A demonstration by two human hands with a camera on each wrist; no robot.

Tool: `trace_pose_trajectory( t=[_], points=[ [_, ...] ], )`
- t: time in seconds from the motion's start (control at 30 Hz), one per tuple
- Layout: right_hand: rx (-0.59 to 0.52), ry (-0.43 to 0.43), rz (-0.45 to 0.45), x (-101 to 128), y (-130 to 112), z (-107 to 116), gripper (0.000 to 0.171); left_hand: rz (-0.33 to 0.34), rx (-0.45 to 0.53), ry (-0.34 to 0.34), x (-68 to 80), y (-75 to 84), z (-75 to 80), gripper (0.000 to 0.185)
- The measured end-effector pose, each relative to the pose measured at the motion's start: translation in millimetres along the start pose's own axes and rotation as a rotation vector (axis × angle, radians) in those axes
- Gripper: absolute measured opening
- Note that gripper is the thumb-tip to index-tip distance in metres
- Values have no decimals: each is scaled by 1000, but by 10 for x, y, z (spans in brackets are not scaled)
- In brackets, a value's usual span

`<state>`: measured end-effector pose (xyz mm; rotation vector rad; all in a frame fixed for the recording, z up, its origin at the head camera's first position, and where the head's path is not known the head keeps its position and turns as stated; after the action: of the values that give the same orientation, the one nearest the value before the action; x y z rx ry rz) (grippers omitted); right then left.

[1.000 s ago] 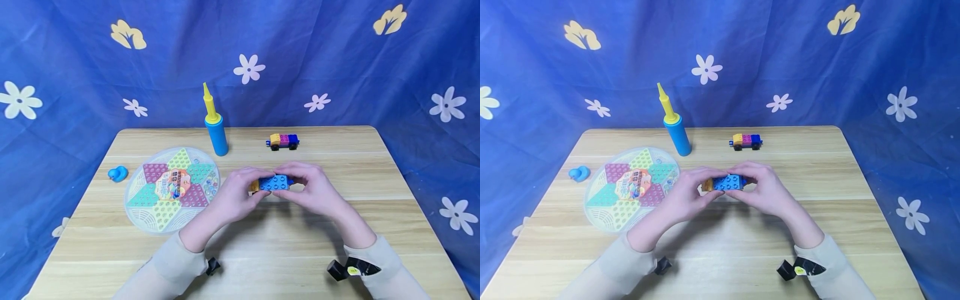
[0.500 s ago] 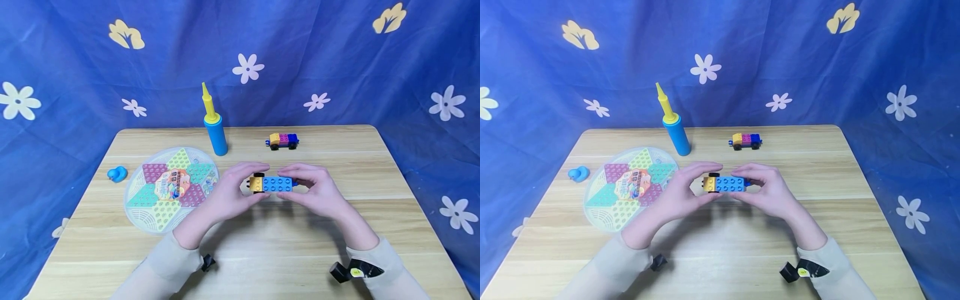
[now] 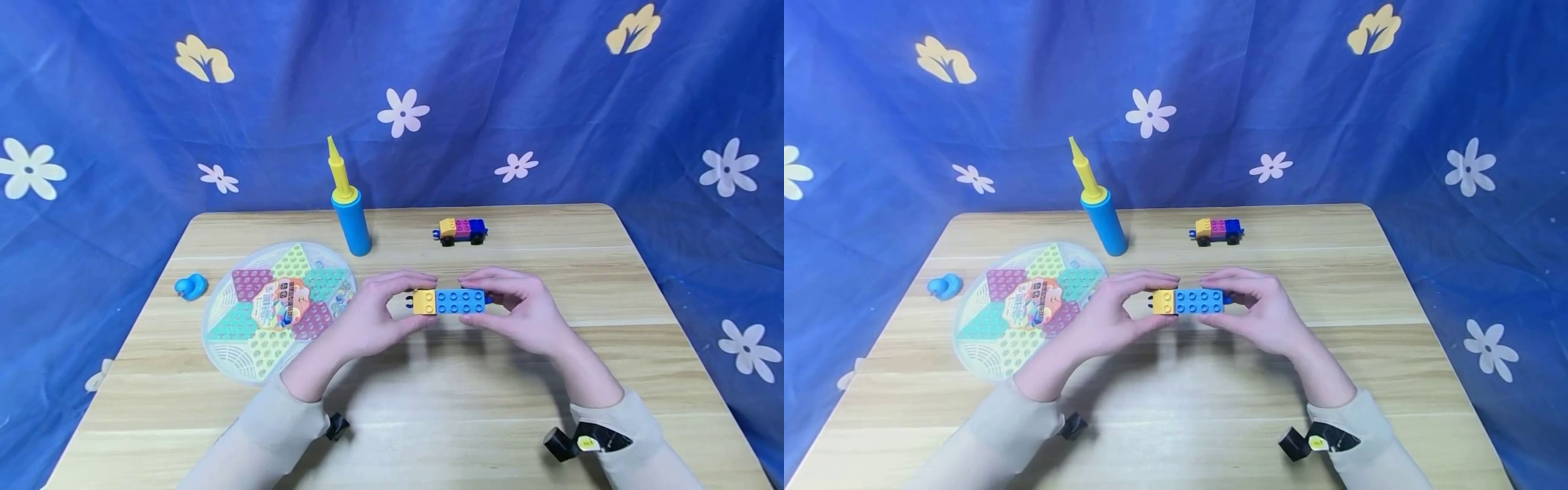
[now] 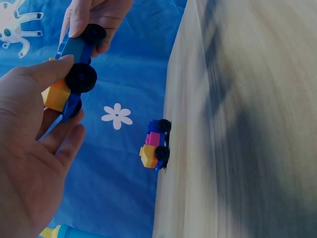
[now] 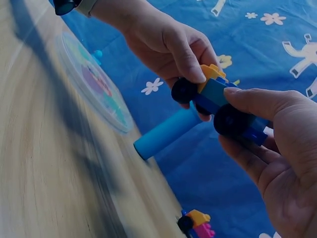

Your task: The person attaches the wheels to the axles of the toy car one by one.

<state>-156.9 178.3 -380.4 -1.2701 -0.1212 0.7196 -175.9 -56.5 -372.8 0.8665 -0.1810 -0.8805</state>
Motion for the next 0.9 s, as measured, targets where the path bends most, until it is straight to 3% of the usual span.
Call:
trace_pose_trajectory(
  t=[0.37, 0.7, 0.9],
  points=[
    [56, -2, -61, 10, 323, 202, 48, 56, -6, 3, -159, -179, -70, 47],
    [111, 0, -198, -35, 767, 441, 45, 146, 29, -45, -487, -536, -256, 49],
    [136, -8, -273, -78, 1025, 549, 45, 232, 90, -65, -666, -770, -392, 48]
  ],
)
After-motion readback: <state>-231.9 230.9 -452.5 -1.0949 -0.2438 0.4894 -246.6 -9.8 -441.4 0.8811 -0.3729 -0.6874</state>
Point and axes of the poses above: each hand's wrist, its own x-axis away from the middle knuckle, its own z-axis out of the back of the hand, y = z × x, the point moved 5 cm from there along -x, towards the middle knuckle, and after that the axes turned 13 degrees about -y, right-handed, at the moved point
